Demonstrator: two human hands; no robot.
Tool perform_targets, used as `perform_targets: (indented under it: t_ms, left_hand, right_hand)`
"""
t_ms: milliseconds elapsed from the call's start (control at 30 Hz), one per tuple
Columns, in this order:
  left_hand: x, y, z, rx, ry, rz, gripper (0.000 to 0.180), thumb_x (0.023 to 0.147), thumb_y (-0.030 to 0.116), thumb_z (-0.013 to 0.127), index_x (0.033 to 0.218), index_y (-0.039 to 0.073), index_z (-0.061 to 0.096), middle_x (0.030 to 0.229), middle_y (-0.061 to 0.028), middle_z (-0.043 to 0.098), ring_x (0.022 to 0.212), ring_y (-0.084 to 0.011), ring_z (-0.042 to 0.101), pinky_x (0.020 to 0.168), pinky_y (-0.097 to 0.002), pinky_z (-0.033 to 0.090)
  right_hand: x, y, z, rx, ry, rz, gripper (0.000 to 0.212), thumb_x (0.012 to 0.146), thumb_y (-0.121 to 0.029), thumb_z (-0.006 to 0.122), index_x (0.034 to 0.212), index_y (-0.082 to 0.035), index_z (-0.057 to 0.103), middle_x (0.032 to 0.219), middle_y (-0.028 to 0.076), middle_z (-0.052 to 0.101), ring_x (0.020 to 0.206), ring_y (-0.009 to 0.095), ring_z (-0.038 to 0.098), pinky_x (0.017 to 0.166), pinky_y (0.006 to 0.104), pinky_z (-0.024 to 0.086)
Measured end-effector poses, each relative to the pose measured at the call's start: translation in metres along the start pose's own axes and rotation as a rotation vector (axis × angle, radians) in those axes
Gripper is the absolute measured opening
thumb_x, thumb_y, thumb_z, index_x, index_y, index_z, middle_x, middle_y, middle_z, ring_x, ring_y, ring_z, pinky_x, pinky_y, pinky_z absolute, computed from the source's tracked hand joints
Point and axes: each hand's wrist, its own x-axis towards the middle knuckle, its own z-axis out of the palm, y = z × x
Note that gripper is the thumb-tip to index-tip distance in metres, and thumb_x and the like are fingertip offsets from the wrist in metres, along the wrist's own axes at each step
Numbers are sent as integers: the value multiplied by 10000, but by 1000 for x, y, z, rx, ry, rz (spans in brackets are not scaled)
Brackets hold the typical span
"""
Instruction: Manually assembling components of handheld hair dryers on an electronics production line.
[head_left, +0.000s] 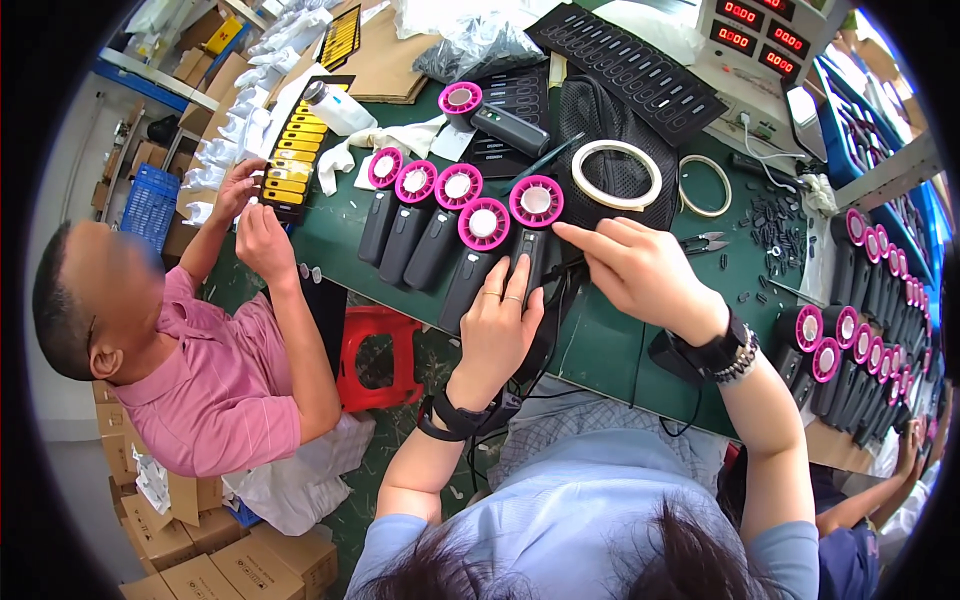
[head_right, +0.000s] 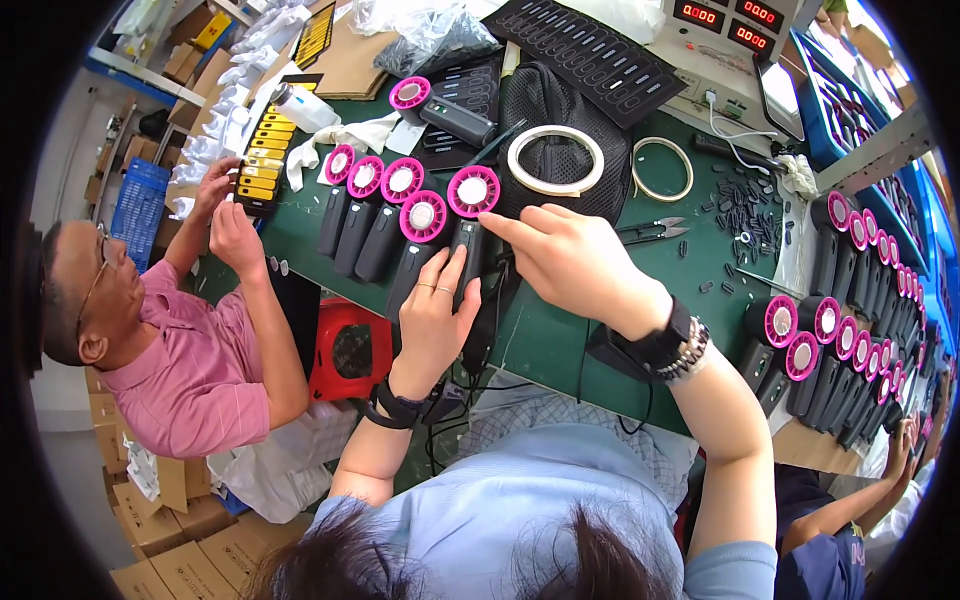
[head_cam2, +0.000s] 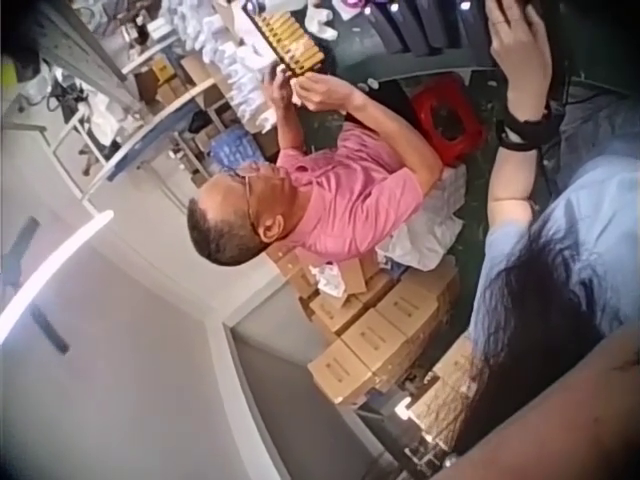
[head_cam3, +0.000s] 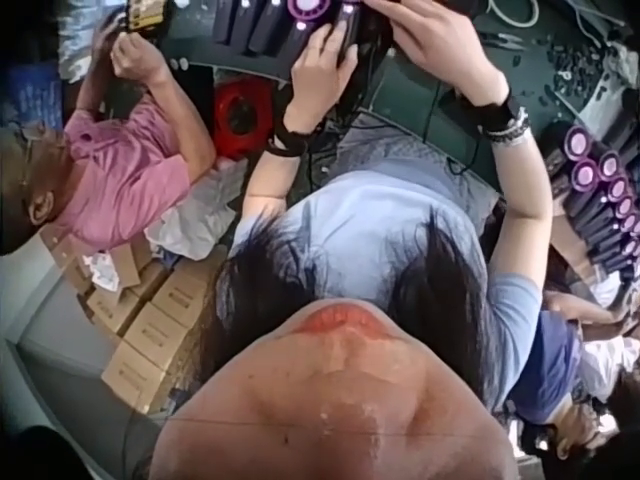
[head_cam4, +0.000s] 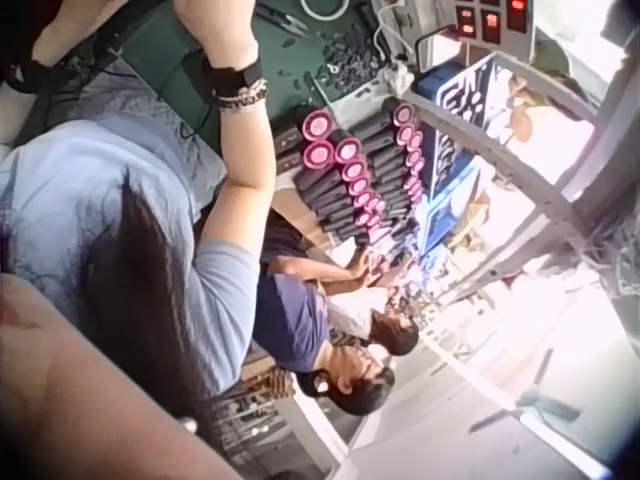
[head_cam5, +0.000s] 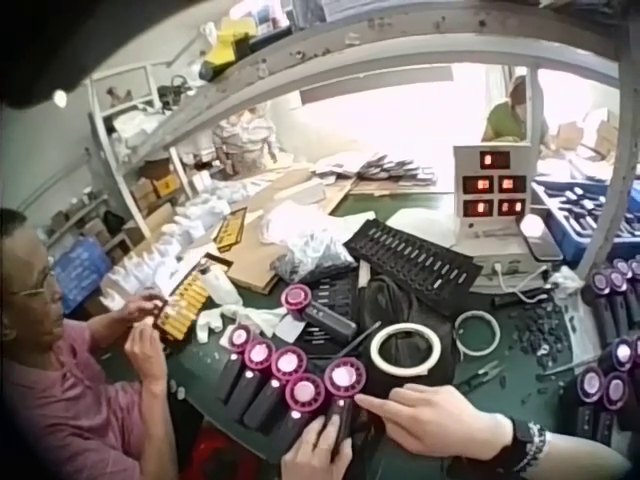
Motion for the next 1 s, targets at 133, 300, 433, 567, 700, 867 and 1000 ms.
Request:
perform_targets:
  t_ms: [133,300,433,567,700,867,1000]
  left_hand:
    - [0,0,1,-6,12,8,460,864,167,727,1291,42,613,1183,-194,631,893,-361,688,728,-395,584]
    - [1,0,-2,-11,16,14,447,862,160,730,1277,33,623,1172,-190,637,883,-363,686,732,-396,576]
    - [2,-2,-2,-7,-7,17,434,875,194,714,1270,35,628,1161,-215,639,888,-359,697,718,-397,593]
    - [0,-3,0,0,-7,21,431,876,194,713,1266,32,628,1156,-214,643,886,-361,696,710,-395,593]
    - [2,-3,0,13,-25,31,437,877,197,713,1272,31,622,1158,-206,644,879,-361,695,710,-401,591]
    - [3,-5,0,-2,2,62,446,877,198,712,1280,32,614,1157,-200,646,871,-361,694,716,-405,589]
    - [2,-6,-1,2,-2,52,455,878,200,712,1286,29,608,1156,-199,645,868,-363,694,718,-407,587]
  right_hand:
    - [-20,-13,-37,88,73,74,431,821,59,611,1236,-46,667,716,67,515,630,224,540,578,337,449]
    - [-56,-27,-73,150,161,224,381,847,78,598,1207,-15,677,717,71,516,614,183,512,558,300,407]
    - [-82,-29,-86,99,247,299,340,869,76,591,1190,6,680,721,60,515,622,139,502,555,267,380]
    - [-102,-36,-98,71,301,359,323,883,78,585,1182,7,684,732,46,524,643,122,508,560,256,372]
    - [-117,-36,-105,29,333,392,323,877,83,586,1175,11,687,748,43,537,654,117,502,568,247,365]
    - [-133,-36,-108,13,408,394,319,876,98,580,1154,2,701,723,43,538,618,121,488,548,252,357]
    - [-145,-36,-112,7,386,411,314,883,95,574,1160,9,694,740,39,533,652,121,488,581,244,356]
